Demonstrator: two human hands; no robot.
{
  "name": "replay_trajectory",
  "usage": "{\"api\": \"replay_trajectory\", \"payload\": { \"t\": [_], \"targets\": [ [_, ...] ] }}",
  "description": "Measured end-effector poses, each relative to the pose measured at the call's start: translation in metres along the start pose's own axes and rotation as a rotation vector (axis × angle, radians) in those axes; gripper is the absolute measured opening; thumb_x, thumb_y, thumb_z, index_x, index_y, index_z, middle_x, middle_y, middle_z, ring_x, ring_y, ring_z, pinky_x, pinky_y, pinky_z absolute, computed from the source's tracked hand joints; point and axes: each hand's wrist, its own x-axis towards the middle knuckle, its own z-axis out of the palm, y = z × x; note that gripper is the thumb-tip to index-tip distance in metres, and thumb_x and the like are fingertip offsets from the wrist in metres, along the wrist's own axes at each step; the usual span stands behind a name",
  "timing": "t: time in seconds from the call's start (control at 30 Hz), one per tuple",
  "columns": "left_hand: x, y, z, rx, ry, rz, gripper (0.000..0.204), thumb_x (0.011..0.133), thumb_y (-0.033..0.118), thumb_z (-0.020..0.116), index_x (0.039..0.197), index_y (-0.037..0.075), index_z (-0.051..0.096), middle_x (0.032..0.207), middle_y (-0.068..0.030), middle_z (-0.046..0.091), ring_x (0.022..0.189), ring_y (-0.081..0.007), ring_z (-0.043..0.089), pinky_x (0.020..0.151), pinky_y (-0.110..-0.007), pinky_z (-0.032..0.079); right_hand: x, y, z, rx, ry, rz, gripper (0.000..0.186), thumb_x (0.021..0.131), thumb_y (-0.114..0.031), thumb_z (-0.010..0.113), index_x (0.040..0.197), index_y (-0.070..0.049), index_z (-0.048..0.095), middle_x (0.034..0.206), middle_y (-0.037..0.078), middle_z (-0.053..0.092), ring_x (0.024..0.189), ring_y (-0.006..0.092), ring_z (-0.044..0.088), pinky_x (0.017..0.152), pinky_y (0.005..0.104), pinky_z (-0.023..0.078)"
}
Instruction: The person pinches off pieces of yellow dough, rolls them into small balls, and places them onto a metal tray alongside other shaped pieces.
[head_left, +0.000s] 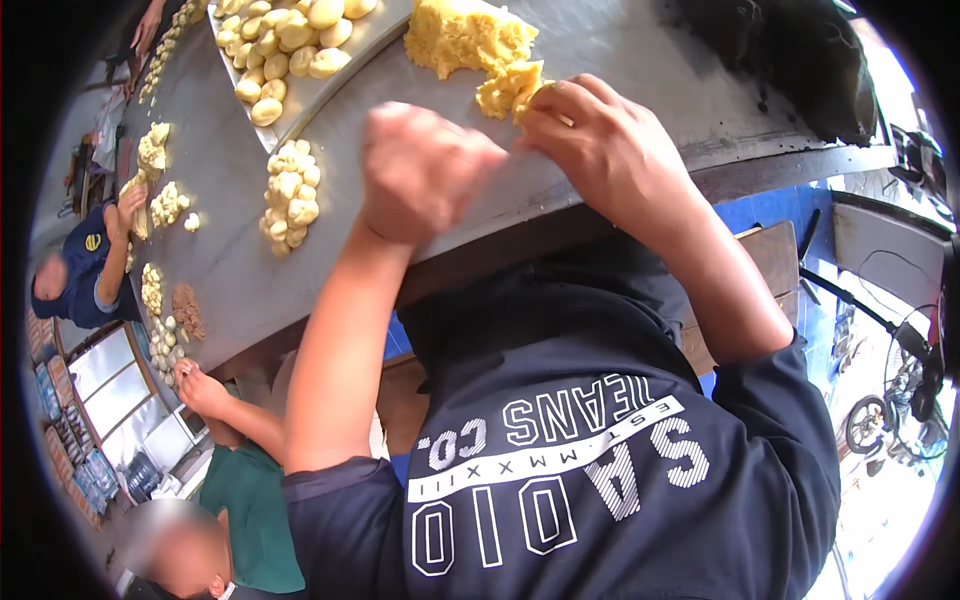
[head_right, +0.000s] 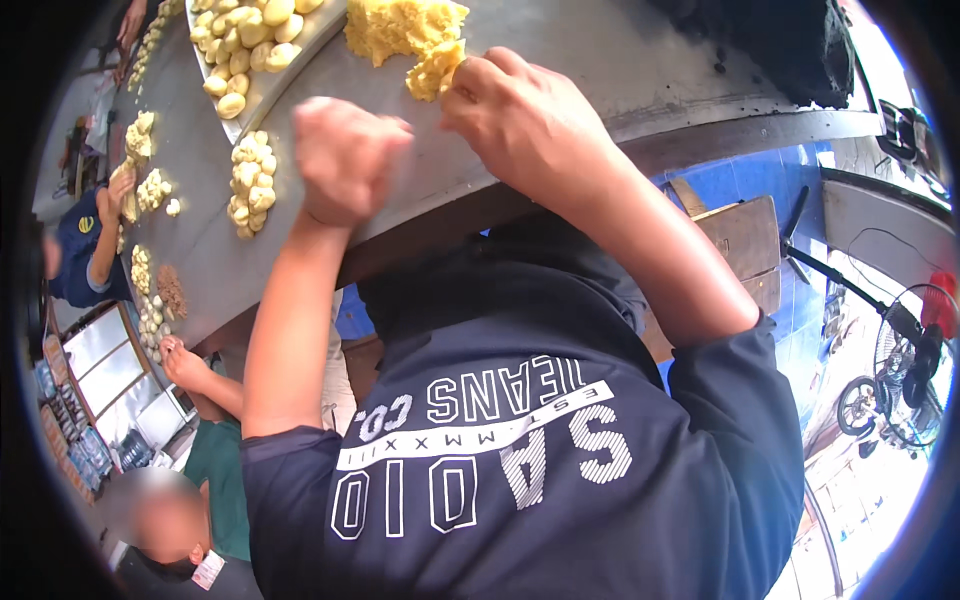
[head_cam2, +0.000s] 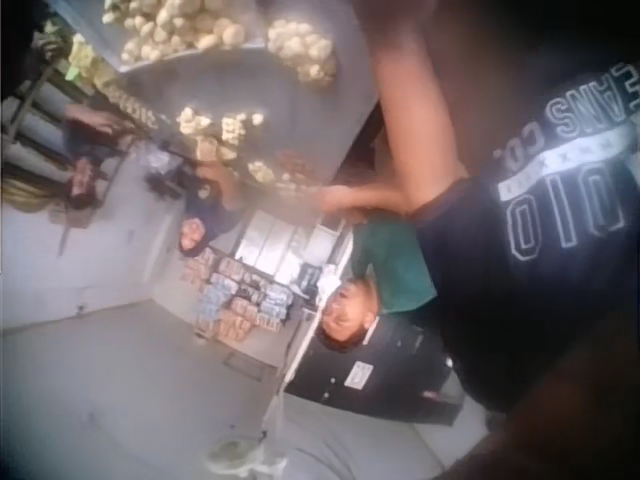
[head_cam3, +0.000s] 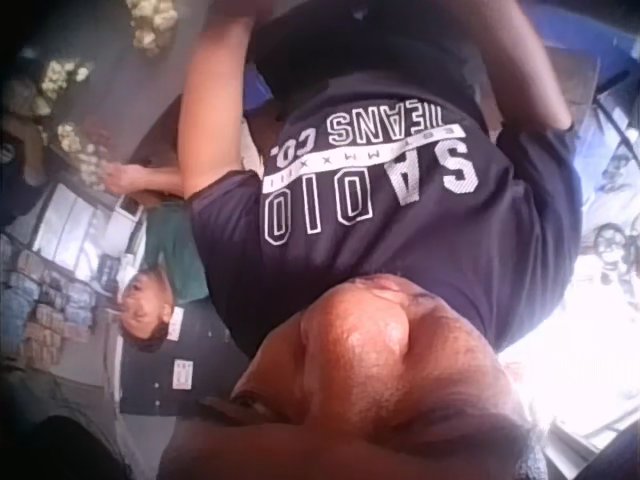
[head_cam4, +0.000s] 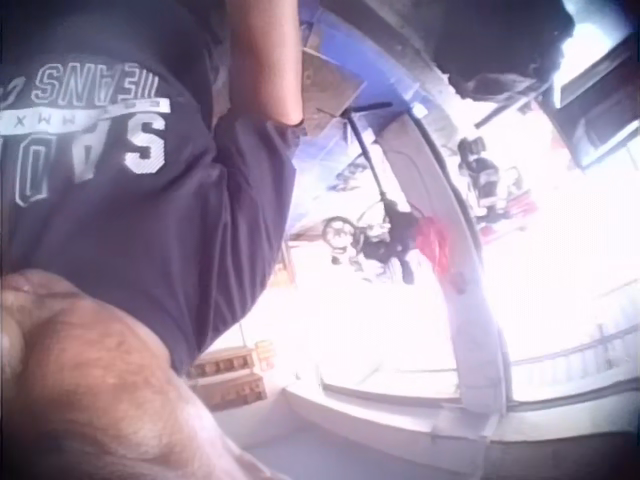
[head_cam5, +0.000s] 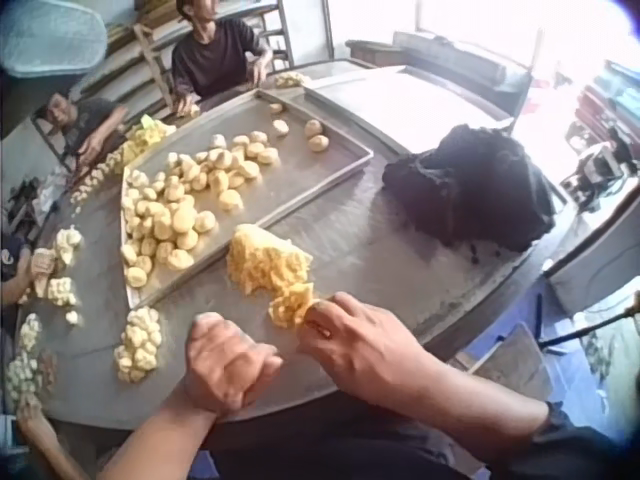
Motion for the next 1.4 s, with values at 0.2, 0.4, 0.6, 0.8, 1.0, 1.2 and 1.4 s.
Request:
{"api": "replay_trajectory", "payload": {
  "t": [0.2,0.4,0.6,0.8,1.0,1.2,1.4],
  "targets": [
    [-0.001,-0.020,-0.015,-0.624,0.066,-0.838,0.020,0.111,0.023,0.073,0.114,0.006,0.083,0.087,-0.0110,0.070,0.074,-0.0283,0.066,0.081,-0.045,0.051,0.014,-0.002,-0.011,0.024,-0.114,0.111,0.017,0.092,-0.019,0.084,0.104,-0.010,0.077,0.109,0.006,0.071,0.105,0.0296,0.071,0.090,0.0451,0.062],
    [-0.052,0.046,-0.080,0.486,-0.379,-0.621,0.028,0.107,0.031,0.083,0.123,0.009,0.089,0.105,-0.0058,0.076,0.095,-0.0263,0.071,0.088,-0.039,0.054,-0.023,-0.009,-0.025,0.035,-0.025,0.311,0.036,0.085,-0.010,0.091,0.120,-0.009,0.081,0.119,0.010,0.075,0.115,0.0338,0.072,0.100,0.0458,0.060],
    [-0.065,0.062,-0.057,-0.008,-0.069,-0.966,0.015,0.110,0.011,0.080,0.115,-0.002,0.076,0.118,-0.0147,0.078,0.115,-0.0234,0.075,0.101,-0.040,0.062,-0.008,-0.035,-0.021,0.147,-0.063,0.140,0.041,0.087,-0.001,0.085,0.127,-0.008,0.080,0.120,0.011,0.076,0.109,0.0336,0.074,0.095,0.0445,0.064],
    [-0.025,0.081,-0.046,-0.778,0.358,-1.371,0.038,0.121,0.016,0.064,0.151,-0.006,0.059,0.143,-0.0260,0.076,0.127,-0.0235,0.076,0.110,-0.041,0.063,0.009,-0.058,-0.001,0.494,0.055,0.101,0.012,0.100,-0.011,0.074,0.111,-0.006,0.072,0.115,0.014,0.071,0.105,0.0368,0.073,0.091,0.0469,0.062],
    [-0.020,0.069,-0.053,-1.022,0.472,-1.359,0.044,0.120,0.018,0.064,0.159,-0.004,0.060,0.151,-0.0225,0.074,0.122,-0.0270,0.080,0.110,-0.042,0.064,0.022,-0.057,0.004,0.546,0.204,0.046,0.025,0.098,-0.014,0.080,0.122,-0.008,0.077,0.122,0.013,0.074,0.108,0.0354,0.077,0.090,0.0468,0.066],
    [-0.023,0.055,-0.036,-0.214,-0.092,-0.821,0.029,0.077,0.005,0.093,0.101,0.003,0.078,0.098,-0.0127,0.076,0.087,-0.0334,0.077,0.076,-0.042,0.061,0.012,-0.054,0.011,0.584,0.026,0.013,0.032,0.093,-0.014,0.078,0.124,-0.009,0.077,0.123,0.013,0.073,0.103,0.0353,0.077,0.088,0.0451,0.066],
    [-0.022,0.046,-0.029,-0.376,-0.063,-0.687,0.035,0.076,0.015,0.096,0.092,0.004,0.067,0.093,-0.0115,0.071,0.086,-0.0372,0.073,0.075,-0.047,0.059,0.006,-0.066,0.004,0.594,0.035,-0.005,0.038,0.089,-0.010,0.081,0.127,-0.005,0.080,0.121,0.010,0.077,0.108,0.0323,0.078,0.089,0.0421,0.067]
  ]
}}
